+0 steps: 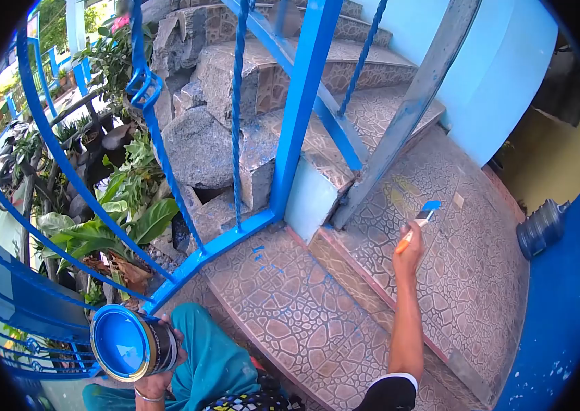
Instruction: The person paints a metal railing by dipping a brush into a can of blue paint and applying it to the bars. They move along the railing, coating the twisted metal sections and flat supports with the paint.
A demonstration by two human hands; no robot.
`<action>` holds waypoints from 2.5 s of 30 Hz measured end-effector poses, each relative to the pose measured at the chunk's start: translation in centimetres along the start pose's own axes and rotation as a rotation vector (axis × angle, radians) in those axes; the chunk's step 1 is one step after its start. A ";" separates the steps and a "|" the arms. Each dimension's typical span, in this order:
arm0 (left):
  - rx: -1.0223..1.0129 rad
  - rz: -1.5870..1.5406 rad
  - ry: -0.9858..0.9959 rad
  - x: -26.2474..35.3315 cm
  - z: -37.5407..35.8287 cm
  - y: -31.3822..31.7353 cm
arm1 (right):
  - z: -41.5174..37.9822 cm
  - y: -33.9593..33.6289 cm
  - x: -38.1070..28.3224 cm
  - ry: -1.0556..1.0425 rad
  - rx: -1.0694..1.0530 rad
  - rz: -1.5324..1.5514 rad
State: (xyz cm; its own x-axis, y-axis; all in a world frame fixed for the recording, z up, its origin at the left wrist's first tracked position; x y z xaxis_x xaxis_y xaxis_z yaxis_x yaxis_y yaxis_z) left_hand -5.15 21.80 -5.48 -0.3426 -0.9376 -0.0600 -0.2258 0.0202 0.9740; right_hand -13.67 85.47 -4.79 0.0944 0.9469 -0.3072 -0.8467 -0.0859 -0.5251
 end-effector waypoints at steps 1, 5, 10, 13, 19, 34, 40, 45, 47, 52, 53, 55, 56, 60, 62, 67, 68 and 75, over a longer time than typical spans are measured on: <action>-0.009 -0.051 -0.015 -0.5 0.2 0.3 | -0.5 1.1 0.2 0.004 -0.079 -0.037; 0.022 0.091 0.005 -1.3 1.8 -0.2 | -1.9 3.9 1.6 0.287 -0.430 -0.054; -0.185 0.120 -0.130 -2.3 5.0 1.0 | -3.1 4.3 2.3 0.295 -0.414 -0.048; -0.059 -0.109 -0.241 -3.0 6.4 -0.7 | -2.7 4.4 2.3 0.344 -0.428 -0.071; -0.020 -0.094 -0.396 -3.9 8.2 0.5 | -2.3 4.1 1.3 0.356 -0.452 -0.120; 0.080 -0.118 -0.172 -12.9 5.7 13.7 | -2.6 4.2 2.1 0.324 -0.557 -0.215; -0.137 -0.260 -0.048 -16.3 7.2 11.1 | -1.3 4.7 1.1 0.457 -0.696 -0.214; -0.168 -0.245 0.096 -18.7 7.2 8.1 | -2.7 6.1 3.1 0.362 -0.685 -0.271; -0.170 -0.220 0.159 -19.4 6.9 6.2 | -2.9 6.6 3.7 0.273 -0.619 -0.260; -0.190 -0.099 0.323 -20.9 6.4 3.1 | -3.5 8.6 5.6 0.230 -0.608 -0.231; -0.327 -0.165 0.348 -21.1 5.7 4.8 | -3.8 8.7 6.0 0.214 -0.624 -0.236; -0.452 -0.203 0.343 -22.3 4.0 7.6 | -3.6 8.6 6.0 0.260 -0.619 -0.178; -0.443 -0.191 0.344 -22.9 3.5 8.3 | -2.8 8.9 5.5 0.233 -0.618 -0.165; -0.387 -0.093 0.350 -24.9 1.6 8.2 | -3.6 8.2 5.5 0.229 -0.597 -0.113; -0.381 -0.044 0.349 -26.0 0.8 9.6 | -3.5 8.4 5.0 0.205 -0.495 -0.082; -0.337 -0.100 0.345 -27.1 -0.3 12.0 | -2.1 5.9 2.0 0.300 -0.618 0.081; -0.339 -0.104 0.335 -27.4 -0.7 12.9 | -2.0 5.7 1.8 0.278 -0.589 0.167; -0.326 0.006 0.373 -28.7 -1.0 19.0 | -1.8 0.3 1.7 0.029 -0.314 0.502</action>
State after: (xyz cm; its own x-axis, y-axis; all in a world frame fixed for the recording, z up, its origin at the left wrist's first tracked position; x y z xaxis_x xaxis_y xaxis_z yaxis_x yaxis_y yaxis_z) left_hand 1.29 48.71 15.01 0.0203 -0.9994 -0.0296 0.0929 -0.0276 0.9953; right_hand -12.77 86.47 -6.89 -0.2595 0.7584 -0.5980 -0.5966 -0.6128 -0.5183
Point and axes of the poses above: each hand's wrist, its own z-axis towards the middle knuckle, its own y-axis out of the palm, x = y × z, the point moved 5 cm from there along z, towards the middle knuckle, and after that the axes turned 1 degree about -x, right-handed, at the moved point
